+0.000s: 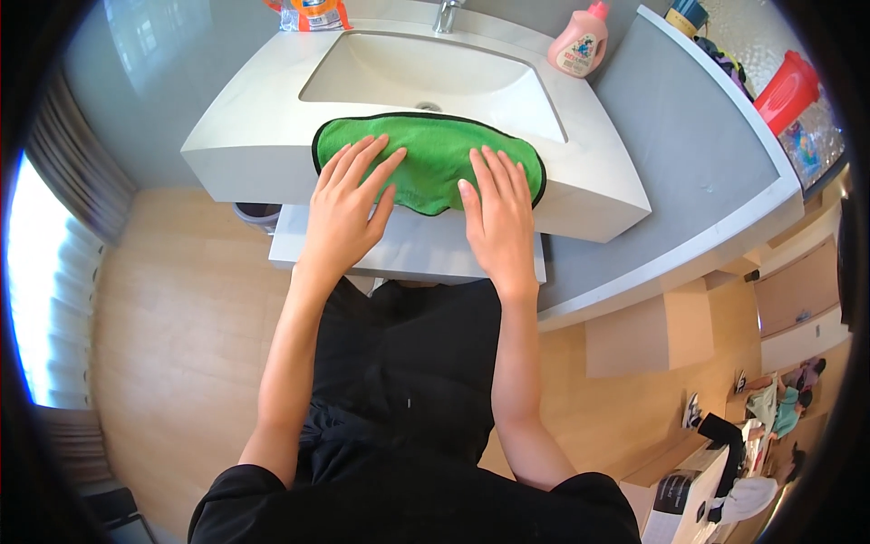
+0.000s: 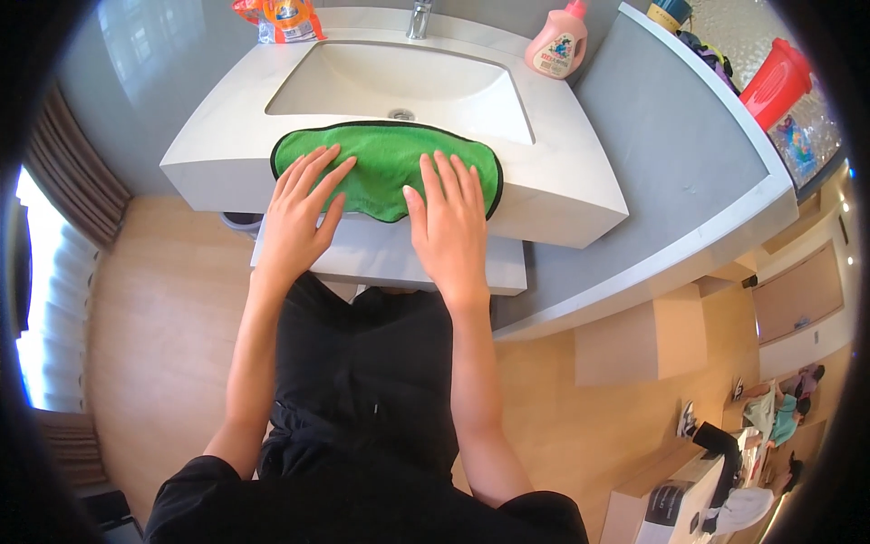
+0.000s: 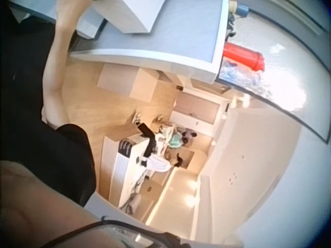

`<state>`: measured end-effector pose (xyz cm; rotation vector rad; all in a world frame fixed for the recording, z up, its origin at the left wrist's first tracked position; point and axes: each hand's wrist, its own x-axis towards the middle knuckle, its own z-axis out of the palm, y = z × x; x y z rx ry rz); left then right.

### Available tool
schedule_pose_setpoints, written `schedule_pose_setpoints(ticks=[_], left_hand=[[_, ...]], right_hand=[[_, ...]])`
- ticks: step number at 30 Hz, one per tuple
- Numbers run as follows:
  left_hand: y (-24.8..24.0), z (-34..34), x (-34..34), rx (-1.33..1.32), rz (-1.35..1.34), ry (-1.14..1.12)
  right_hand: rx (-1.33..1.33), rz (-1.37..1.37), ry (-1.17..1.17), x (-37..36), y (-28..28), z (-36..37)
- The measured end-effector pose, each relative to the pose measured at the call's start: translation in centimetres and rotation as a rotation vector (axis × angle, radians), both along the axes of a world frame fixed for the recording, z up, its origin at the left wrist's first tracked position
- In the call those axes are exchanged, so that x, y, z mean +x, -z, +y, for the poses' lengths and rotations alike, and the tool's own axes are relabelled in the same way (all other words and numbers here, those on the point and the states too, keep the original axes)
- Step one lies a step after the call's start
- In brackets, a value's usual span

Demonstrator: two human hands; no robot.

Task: The person cleans the edge of a bathroom sink by hand using a green cloth, wiping back and forth along the flat surface.

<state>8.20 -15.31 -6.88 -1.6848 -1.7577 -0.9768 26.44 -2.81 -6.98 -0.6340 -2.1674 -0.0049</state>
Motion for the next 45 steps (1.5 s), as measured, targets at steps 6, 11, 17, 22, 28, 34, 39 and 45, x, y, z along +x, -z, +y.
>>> schedule_pose_setpoints(ticks=[6,11,17,22,28,34,39,45], left_hand=[[-0.9,2.3,-1.1,-0.107,0.043,-0.079],[-0.9,8.4,-6.4,-0.287,0.067,-0.145],[-1.0,12.4,-9.4,-0.647,-0.083,-0.137],[-2.4,14.4,-11.0,-0.721,-0.174,-0.156],[0.1,14.6,-10.8,-0.631,-0.135,-0.136],[-0.9,12.0,-8.9,-0.582,-0.169,-0.124],[-0.4,9.8,-7.8,-0.362,-0.063,-0.092],[1.7,7.0,-4.7,0.01,0.051,-0.075]], right_hand=[[0.01,-0.05,0.032,-2.1,0.0,1.7],[-0.039,-0.139,0.064,-5.0,0.3,4.8],[-0.191,-0.333,0.098,-7.1,-0.1,9.1],[-0.492,-0.641,0.203,-8.9,-4.1,12.2],[-0.428,-0.524,0.2,-9.3,-1.7,14.6],[-0.416,-0.49,0.161,-7.7,-2.7,12.1],[-0.3,-0.361,0.082,-6.3,-1.9,9.3],[0.062,-0.089,0.064,-5.1,1.0,7.2]])
